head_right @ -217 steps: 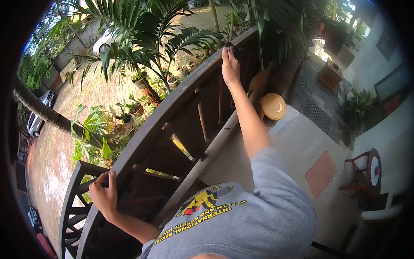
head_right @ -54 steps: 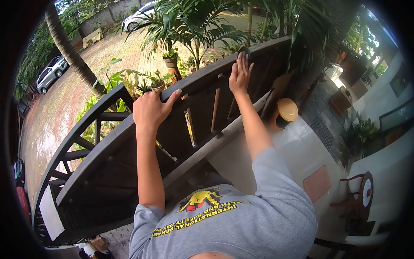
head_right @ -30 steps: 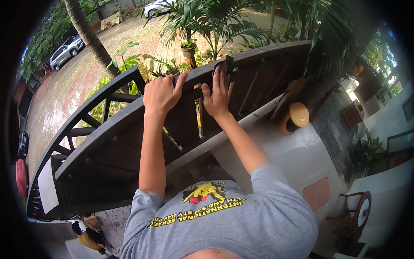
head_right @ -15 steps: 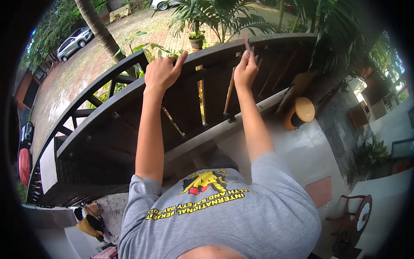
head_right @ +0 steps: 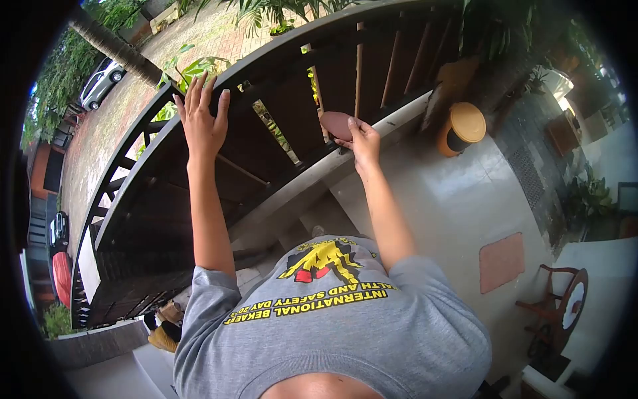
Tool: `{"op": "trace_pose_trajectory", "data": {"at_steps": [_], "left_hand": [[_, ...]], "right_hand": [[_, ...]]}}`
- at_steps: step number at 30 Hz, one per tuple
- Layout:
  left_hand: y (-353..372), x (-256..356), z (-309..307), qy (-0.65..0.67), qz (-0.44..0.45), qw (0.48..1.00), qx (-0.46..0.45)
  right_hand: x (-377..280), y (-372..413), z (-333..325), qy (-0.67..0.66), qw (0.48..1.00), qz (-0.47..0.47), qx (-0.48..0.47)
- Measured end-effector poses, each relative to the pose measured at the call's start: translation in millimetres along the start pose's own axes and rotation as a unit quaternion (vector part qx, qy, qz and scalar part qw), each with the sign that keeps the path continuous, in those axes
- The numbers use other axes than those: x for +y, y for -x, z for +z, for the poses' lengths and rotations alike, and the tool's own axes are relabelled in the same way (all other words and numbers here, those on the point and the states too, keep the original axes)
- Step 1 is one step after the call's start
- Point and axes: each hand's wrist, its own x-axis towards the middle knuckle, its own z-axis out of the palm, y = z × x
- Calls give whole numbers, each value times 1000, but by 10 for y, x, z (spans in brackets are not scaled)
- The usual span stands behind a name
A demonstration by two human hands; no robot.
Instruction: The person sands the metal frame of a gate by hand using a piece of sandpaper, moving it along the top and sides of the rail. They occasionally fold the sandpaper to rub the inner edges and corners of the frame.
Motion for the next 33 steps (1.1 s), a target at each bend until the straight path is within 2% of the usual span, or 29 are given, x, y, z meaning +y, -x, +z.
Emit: {"op": "trace_pose_trajectory", "data": {"at_steps": [2, 3, 4, 5, 6, 7, 9, 12, 15, 16, 19, 23, 24, 25, 27, 28, 31, 33], "left_hand": [[313, 501, 70, 213, -42, 975, 58], [630, 662, 242, 318, -81, 944, -13], [910, 866, 325, 404, -243, 855, -218], [1129, 1087, 491, 473, -332, 753, -314], [1477, 1249, 749, 575, -419, 619, -332], [1705, 1369, 856, 586, -472, 547, -368], [1927, 1652, 851, 583, -546, 484, -358], [2173, 1912, 865, 608, -594, 454, -268], [2351, 1920, 843, 611, -624, 440, -208], [2384, 1897, 830, 617, -659, 393, -175], [2400, 1827, 794, 614, -665, 390, -172], [2416, 1846, 752, 648, -677, 327, -122], [2463, 1843, 786, 645, -700, 291, -100], [2502, 1816, 802, 645, -714, 257, -88], [2516, 1734, 823, 634, -737, 224, -63], [2500, 1699, 825, 631, -742, 223, -43], [2365, 1583, 842, 613, -761, 211, 2], [2273, 1474, 827, 618, -759, 204, 1]], "right_hand": [[-51, 187, -126, -19, 999, 24, -16], [-22, 234, -207, -20, 999, 34, -17], [25, 274, -298, -19, 999, 43, -20], [73, 338, -372, -17, 998, 57, -24], [96, 399, -389, -11, 997, 73, -18], [130, 451, -408, -6, 996, 90, -21], [184, 524, -413, 2, 993, 118, -30], [254, 606, -454, 50, 985, 162, -38], [360, 691, -551, 53, 979, 181, -72], [384, 674, -573, 51, 978, 180, -88], [360, 723, -620, 76, 968, 200, -132], [316, 764, -641, 60, 969, 177, -161], [339, 748, -664, 66, 968, 152, -187], [468, 702, -705, 93, 970, 82, -209], [595, 671, -670, 144, 957, -56, -245], [505, 662, -693, 331, 911, -80, -231], [565, 656, -461, 439, 836, -283, -170], [568, 598, -258, 412, 842, -294, -185]]}}
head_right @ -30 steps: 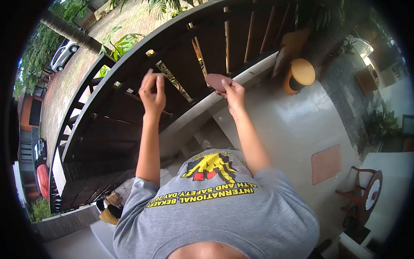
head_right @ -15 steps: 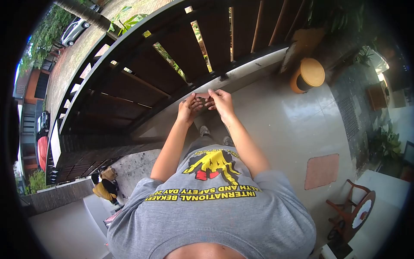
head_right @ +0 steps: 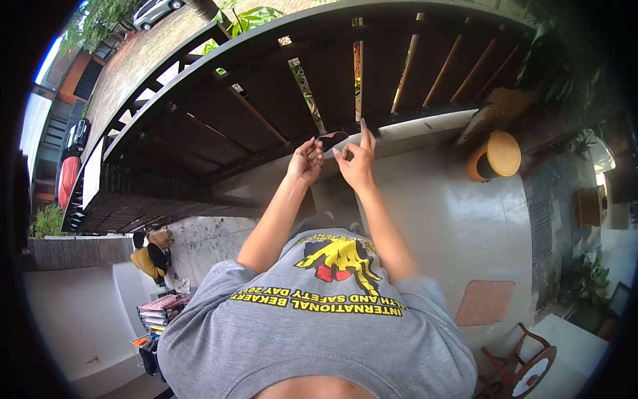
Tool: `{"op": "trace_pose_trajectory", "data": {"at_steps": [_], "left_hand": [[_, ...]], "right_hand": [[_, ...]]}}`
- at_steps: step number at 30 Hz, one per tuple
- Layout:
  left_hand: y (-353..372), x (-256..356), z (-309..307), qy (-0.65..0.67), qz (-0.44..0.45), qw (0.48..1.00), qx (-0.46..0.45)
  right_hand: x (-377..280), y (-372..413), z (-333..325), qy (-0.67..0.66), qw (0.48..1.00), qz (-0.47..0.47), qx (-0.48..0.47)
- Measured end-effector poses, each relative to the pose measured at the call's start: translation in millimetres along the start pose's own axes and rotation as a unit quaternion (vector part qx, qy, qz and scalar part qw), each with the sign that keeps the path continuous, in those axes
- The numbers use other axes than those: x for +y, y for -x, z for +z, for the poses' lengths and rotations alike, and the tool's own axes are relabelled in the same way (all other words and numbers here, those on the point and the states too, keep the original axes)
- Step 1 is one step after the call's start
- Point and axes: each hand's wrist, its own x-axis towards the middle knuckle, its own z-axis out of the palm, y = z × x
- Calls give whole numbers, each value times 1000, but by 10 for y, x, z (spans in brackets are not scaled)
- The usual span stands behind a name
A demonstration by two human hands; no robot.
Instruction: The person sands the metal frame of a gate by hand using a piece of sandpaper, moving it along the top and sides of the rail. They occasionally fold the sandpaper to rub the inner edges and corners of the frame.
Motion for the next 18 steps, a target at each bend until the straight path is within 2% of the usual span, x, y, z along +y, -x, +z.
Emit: {"op": "trace_pose_trajectory", "data": {"at_steps": [4, 7, 9, 12, 16, 18], "left_hand": [[-180, 244, 10, 33, 0, 999, -8], [-231, 433, 21, 66, 3, 998, -18], [-242, 547, 28, 75, 11, 997, -26], [-255, 653, -36, 73, 2, 997, -33], [-273, 737, -68, 76, -12, 997, -23], [-288, 789, -21, 89, -13, 996, -19]], "right_hand": [[-195, -335, 234, 54, 996, -62, 24], [-328, -426, 315, 65, 998, -20, -16], [-259, -499, 426, 78, 995, -56, -29], [-287, -534, 570, 51, 996, -78, 3], [-455, -547, 668, 31, 999, -26, 23], [-202, -551, 703, 44, 998, -32, -11]]}}
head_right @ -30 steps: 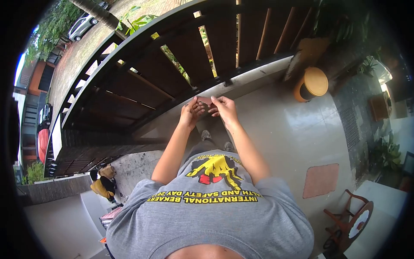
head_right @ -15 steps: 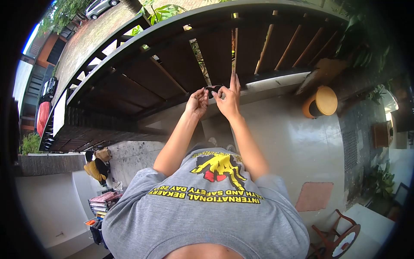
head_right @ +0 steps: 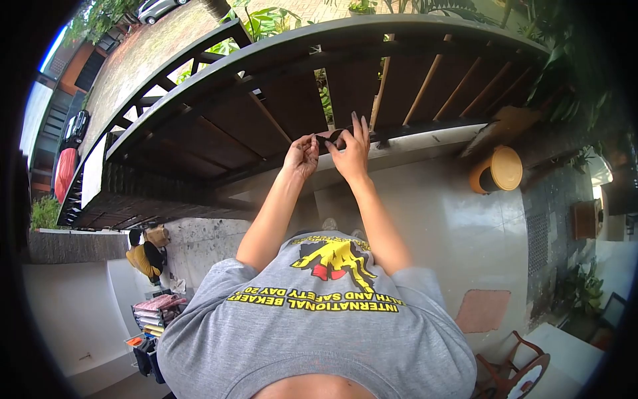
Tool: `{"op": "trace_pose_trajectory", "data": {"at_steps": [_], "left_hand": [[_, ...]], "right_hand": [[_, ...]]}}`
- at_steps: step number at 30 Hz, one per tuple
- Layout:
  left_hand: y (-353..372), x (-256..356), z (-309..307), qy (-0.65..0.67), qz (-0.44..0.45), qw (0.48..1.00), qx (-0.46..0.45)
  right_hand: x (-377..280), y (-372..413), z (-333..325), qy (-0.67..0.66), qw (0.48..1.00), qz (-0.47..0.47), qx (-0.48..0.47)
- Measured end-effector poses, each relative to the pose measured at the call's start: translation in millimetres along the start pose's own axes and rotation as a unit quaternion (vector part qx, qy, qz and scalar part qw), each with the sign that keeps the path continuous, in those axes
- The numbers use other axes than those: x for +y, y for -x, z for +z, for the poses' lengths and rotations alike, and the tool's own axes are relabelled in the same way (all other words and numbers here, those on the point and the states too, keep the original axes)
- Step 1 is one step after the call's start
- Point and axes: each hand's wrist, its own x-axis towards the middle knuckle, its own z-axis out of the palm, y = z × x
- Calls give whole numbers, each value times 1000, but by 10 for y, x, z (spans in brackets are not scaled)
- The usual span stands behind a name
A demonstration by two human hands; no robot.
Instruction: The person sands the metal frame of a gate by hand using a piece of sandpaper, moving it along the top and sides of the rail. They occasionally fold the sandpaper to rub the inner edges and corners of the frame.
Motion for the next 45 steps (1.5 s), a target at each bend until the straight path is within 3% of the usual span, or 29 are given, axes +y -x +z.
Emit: {"op": "trace_pose_trajectory", "data": {"at_steps": [4, 6, 11, 14, 17, 20, 28, 32, 36, 42, 45], "left_hand": [[20, 67, -24, 10, -34, 999, -35], [28, 105, -17, 12, -43, 998, -48], [13, 226, -139, 17, -60, 995, -74], [108, 257, -112, 17, -70, 996, -52], [155, 314, -144, 41, -59, 996, -44], [212, 378, -191, 51, -49, 996, -48], [256, 526, -383, 72, -18, 996, -44], [343, 509, -403, 68, -2, 997, -43], [379, 514, -449, 82, -6, 996, -44], [393, 516, -505, 104, 7, 994, -42], [403, 489, -522, 115, 13, 992, -40]], "right_hand": [[-14, -9, 67, -7, 1000, -25, -14], [-125, -58, 118, -38, 999, 10, 19], [119, -74, 266, -47, 997, 3, -64], [-68, -113, 346, -70, 997, -12, 5], [-125, -118, 387, -109, 993, 47, -21], [32, -121, 452, -95, 990, 14, -100], [-126, -181, 572, -144, 983, 72, -84], [-52, -141, 725, -161, 981, -15, -104], [-285, -129, 684, -183, 976, 69, -96], [-124, -159, 705, -197, 972, 12, -130], [-213, -91, 749, -233, 963, 80, -106]]}}
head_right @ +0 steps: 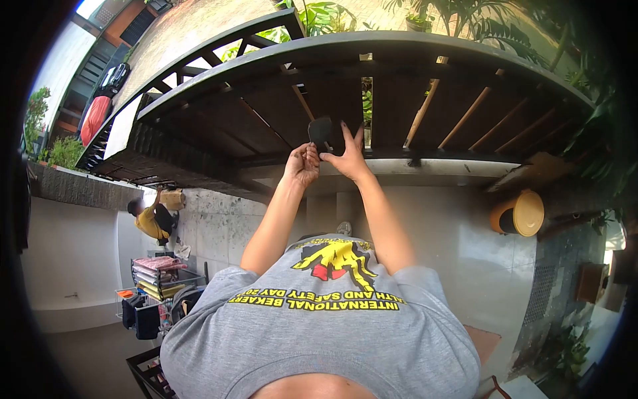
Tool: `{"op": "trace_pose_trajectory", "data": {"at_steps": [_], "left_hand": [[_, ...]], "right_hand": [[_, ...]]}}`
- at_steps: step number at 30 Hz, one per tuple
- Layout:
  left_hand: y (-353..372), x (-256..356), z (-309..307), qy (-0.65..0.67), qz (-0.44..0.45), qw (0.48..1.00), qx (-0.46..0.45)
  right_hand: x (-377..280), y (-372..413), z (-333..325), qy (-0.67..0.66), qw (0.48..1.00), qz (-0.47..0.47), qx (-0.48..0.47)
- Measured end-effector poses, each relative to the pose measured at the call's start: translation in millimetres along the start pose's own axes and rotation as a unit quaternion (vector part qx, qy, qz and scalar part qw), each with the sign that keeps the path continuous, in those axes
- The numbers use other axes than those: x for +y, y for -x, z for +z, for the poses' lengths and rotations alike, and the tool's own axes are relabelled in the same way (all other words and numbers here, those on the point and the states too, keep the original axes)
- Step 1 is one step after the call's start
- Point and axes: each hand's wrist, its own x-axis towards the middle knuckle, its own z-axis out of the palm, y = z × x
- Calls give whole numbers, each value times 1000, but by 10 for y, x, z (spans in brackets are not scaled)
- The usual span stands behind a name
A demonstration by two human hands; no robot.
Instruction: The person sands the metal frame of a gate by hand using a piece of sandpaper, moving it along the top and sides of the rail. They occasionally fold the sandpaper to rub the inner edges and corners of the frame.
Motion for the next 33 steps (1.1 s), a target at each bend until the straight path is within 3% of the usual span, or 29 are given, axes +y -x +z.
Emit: {"op": "trace_pose_trajectory", "data": {"at_steps": [3, 7, 11, 13, 16, 20, 23, 25, 26, 30, 33], "left_hand": [[-13, 15, -31, 10, 25, 1000, 13], [-31, -1, -134, 5, 42, 998, 40], [-20, -48, -202, -4, 53, 998, 39], [-23, -35, -198, -8, 62, 996, 58], [-34, -47, -231, -1, 67, 995, 76], [19, -99, -217, 10, 83, 993, 78], [14, -100, -303, -26, 135, 987, 79], [60, -129, -240, -27, 163, 980, 114], [95, -146, -216, -28, 175, 975, 133], [127, -141, -251, -18, 169, 976, 134], [137, -142, -275, -31, 190, 970, 148]], "right_hand": [[-1, -56, -115, 11, 999, 38, -34], [84, -29, -122, 26, 996, -77, -42], [20, 58, -4, 71, 997, 6, -10], [-138, 22, -147, 80, 996, 3, -50], [297, -42, -155, 75, 987, -33, -135], [184, -9, -79, 62, 995, -68, -40], [-47, 26, -71, 75, 996, -29, 28], [-72, -24, -200, 65, 998, -25, -3], [122, -45, -218, 121, 989, -56, -59], [72, 18, -163, 173, 970, -128, -113], [-246, 115, -126, 191, 970, -87, -124]]}}
